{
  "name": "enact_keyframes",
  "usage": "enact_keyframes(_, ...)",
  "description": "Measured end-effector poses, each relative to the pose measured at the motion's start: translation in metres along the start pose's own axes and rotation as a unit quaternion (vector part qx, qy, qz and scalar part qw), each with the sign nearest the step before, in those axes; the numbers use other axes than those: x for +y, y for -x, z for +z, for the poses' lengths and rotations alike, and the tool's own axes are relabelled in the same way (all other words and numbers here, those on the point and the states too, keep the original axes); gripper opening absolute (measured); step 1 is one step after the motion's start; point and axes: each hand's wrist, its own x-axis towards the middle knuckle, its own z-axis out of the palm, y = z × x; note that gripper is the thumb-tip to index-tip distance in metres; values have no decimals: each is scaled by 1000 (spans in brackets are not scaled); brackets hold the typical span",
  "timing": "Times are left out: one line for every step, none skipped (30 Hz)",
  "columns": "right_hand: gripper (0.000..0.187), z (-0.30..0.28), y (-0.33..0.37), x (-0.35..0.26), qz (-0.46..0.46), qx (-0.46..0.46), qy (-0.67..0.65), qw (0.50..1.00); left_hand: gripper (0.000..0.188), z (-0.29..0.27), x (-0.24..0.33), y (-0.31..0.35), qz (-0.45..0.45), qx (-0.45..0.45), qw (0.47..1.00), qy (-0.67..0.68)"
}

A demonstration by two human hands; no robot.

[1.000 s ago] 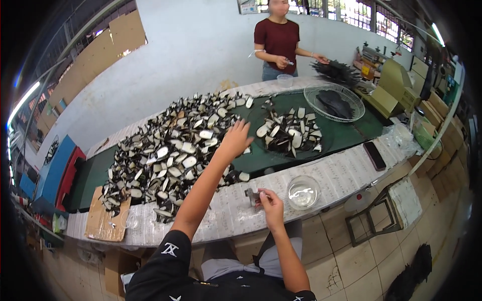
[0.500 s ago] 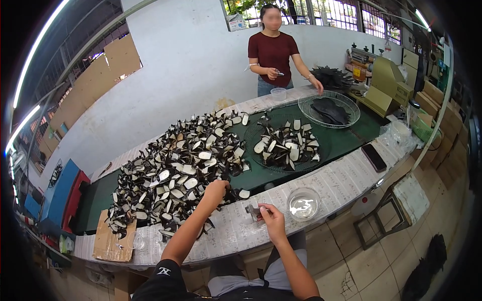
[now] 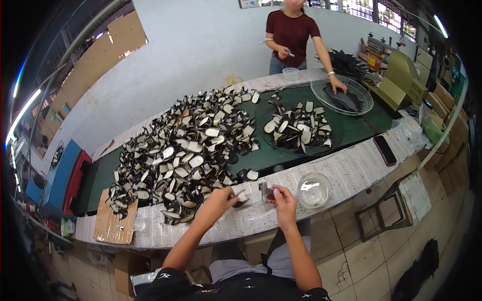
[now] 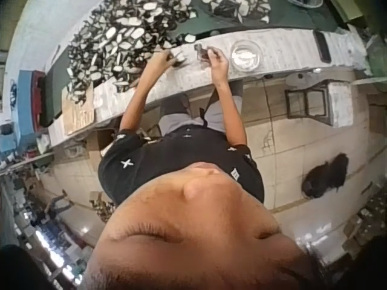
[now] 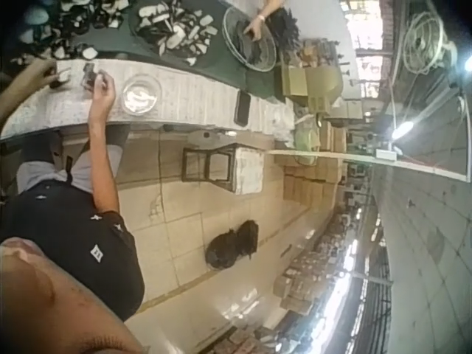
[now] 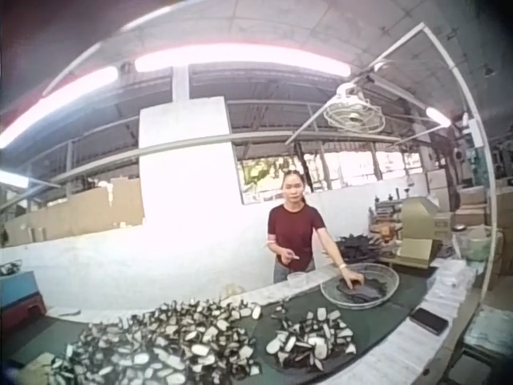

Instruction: Assemble and check shoe sole components at a manufacturing workbench.

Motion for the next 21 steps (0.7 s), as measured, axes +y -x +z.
enact_keyframes(25, 1, -1, 1, -2, -2, -15, 1000, 25, 9, -4, 6, 20, -11, 1000, -14)
enact_keyframes(25, 1, -1, 2, -3, -3, -29, 1000, 26, 18, -8, 13, 40, -23, 999, -27)
enact_keyframes(28, -2, -2, 2, 2, -17, -29, 999, 27, 25, -9, 18, -27, -29, 999, 37)
enact_keyframes(28, -2, -3, 3, 11, -21, -26, 999, 27, 32, -11, 23, -37, -28, 998, 42)
enact_keyframes(29, 0, -3, 3, 6, -17, -35, 999, 27, 39, -16, 27, 39, 58, 997, -16)
enact_keyframes(30, 1, -3, 3, 0, -13, -44, 999, 28, 45, -20, 31, 115, 142, 980, -76)
enact_keyframes(30, 1, -3, 2, 5, -23, -53, 998, 30, 52, -25, 31, 91, 118, 989, -11)
enact_keyframes(30, 0, -3, 2, 11, -28, -51, 998, 27, 56, -22, 31, 93, 124, 988, 7)
enact_keyframes(29, 0, -3, 2, 12, -29, -54, 998, 26, 61, -18, 34, 87, 140, 984, 61)
enact_keyframes(28, 0, -3, 1, 12, -31, -58, 998, 25, 64, -14, 40, 82, 156, 978, 115)
enact_keyframes(27, -3, -3, 1, 17, -38, -62, 997, 25, 65, -10, 45, 78, 160, 977, 117)
enact_keyframes(27, -4, -2, 1, 19, -42, -58, 997, 24, 66, -6, 52, 19, 139, 965, 221)
enact_keyframes(26, -4, -1, 2, 13, -40, -68, 997, 24, 68, -4, 58, -38, 116, 939, 321)
enact_keyframes(25, -5, 0, 3, 7, -37, -77, 996, 24, 72, -5, 61, -40, 120, 937, 324)
enact_keyframes(25, -6, 4, 1, 12, -43, -74, 996, 27, 75, -5, 67, -62, 109, 897, 425)
enact_keyframes(25, -9, 9, -1, 30, -22, -105, 994, 30, 77, -5, 71, -83, 96, 844, 520)
enact_keyframes(24, -10, 14, -6, 48, 1, -134, 990, 30, 74, 1, 73, -86, 100, 842, 523)
enact_keyframes(24, -6, 21, -13, 55, -3, -132, 990, 35, 68, 11, 76, -96, 113, 798, 584)
enact_keyframes(24, -4, 30, -23, 45, -8, -122, 991, 40, 65, 15, 77, -104, 125, 750, 641)
enact_keyframes(23, 0, 39, -35, 35, -11, -111, 993, 40, 66, 12, 78, -110, 129, 746, 644)
enact_keyframes(23, 5, 47, -44, 22, -29, -81, 996, 45, 71, 5, 80, -106, 111, 755, 638)
